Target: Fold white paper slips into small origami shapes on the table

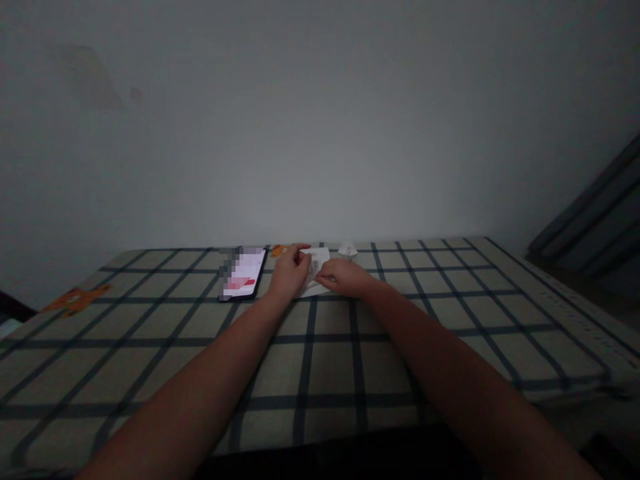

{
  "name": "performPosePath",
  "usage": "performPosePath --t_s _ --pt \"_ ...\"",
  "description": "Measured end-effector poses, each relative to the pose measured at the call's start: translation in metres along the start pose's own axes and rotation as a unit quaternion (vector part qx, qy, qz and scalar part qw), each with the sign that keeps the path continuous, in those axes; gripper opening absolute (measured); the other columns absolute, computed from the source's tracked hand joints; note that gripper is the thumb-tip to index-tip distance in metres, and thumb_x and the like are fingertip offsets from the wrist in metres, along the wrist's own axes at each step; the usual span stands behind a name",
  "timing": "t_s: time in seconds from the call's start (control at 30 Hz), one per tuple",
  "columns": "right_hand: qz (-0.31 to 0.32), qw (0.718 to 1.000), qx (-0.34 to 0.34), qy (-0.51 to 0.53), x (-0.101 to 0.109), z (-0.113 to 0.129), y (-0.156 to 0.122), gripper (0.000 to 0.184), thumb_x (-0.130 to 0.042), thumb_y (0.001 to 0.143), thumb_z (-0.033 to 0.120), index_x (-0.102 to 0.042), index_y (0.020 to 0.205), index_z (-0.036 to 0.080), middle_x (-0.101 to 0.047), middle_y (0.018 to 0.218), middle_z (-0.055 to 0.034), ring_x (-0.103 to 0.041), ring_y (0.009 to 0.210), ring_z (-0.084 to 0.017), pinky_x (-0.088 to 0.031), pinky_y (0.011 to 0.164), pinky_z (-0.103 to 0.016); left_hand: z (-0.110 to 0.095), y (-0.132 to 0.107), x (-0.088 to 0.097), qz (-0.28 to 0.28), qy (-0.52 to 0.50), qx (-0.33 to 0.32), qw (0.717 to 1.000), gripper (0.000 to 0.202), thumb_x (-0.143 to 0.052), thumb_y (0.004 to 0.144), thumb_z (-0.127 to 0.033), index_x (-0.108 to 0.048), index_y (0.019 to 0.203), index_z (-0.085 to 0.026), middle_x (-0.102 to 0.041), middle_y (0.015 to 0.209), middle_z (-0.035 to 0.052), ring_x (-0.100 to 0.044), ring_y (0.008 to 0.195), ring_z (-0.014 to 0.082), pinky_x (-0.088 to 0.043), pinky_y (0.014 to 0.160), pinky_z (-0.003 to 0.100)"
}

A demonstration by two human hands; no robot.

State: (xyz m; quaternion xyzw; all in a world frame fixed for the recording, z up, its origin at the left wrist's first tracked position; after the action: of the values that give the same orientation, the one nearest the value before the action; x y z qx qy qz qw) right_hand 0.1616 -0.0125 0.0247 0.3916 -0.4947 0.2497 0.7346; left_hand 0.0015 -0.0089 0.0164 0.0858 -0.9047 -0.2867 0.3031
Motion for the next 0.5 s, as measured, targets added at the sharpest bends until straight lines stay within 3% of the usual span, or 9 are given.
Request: performPosePath --t_s 0.13,0.23,0.37,0.5 --pt "-0.017 0.999 -0.03 -0.005 0.0 0.001 0.003 0.027 -0.045 0.085 0.031 -0.066 0.082 0.014 -0.063 0.085 -0.0088 -0.053 0.081 -0.016 -0.035 0.074 -0.028 0.002 0.003 0.001 -0.017 -0.008 0.02 1.0 0.027 -0.045 0.077 -0.024 -0.058 0.1 -0.016 -0.055 0.07 0.0011 -0.052 0.065 0.0144 -0.04 0.062 0.026" --pt "-0.034 0.998 -0.031 0.033 0.001 0.0 0.002 0.022 -0.049 0.083 0.03 -0.065 0.082 0.014 -0.062 0.086 -0.0081 -0.052 0.082 -0.016 -0.034 0.076 -0.028 0.01 0.005 0.002 -0.045 -0.021 0.04 0.998 0.028 -0.045 0.078 -0.027 -0.058 0.1 -0.016 -0.06 0.087 0.005 -0.054 0.078 0.0161 -0.042 0.072 0.028" --pt "-0.081 0.99 -0.05 0.108 0.004 -0.002 -0.001 0.015 -0.057 0.077 0.029 -0.06 0.077 0.014 -0.06 0.08 -0.0047 -0.051 0.077 -0.014 -0.036 0.072 -0.025 0.024 0.011 0.002 -0.059 -0.061 0.114 0.99 0.031 -0.05 0.076 -0.032 -0.058 0.101 -0.016 -0.059 0.101 0.0088 -0.054 0.092 0.02 -0.04 0.082 0.033" --pt "-0.09 0.967 -0.111 0.209 0.003 -0.007 -0.003 0.017 -0.056 0.075 0.032 -0.054 0.073 0.015 -0.054 0.072 -0.0007 -0.049 0.066 -0.011 -0.036 0.061 -0.021 0.03 0.016 -0.001 -0.066 -0.185 0.195 0.961 0.033 -0.045 0.079 -0.037 -0.056 0.101 -0.014 -0.06 0.097 0.0092 -0.056 0.088 0.02 -0.044 0.075 0.032"
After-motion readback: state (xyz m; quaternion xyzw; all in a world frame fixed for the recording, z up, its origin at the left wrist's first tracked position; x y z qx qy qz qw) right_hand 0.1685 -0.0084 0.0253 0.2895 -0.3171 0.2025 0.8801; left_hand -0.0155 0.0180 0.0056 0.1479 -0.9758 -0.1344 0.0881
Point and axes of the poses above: each hand's wrist, its own y-axis towards the middle knuckle, its own x-axis out of the back of the hand, z = x × y, the point moved 1 cm from there along y, towards the middle knuckle
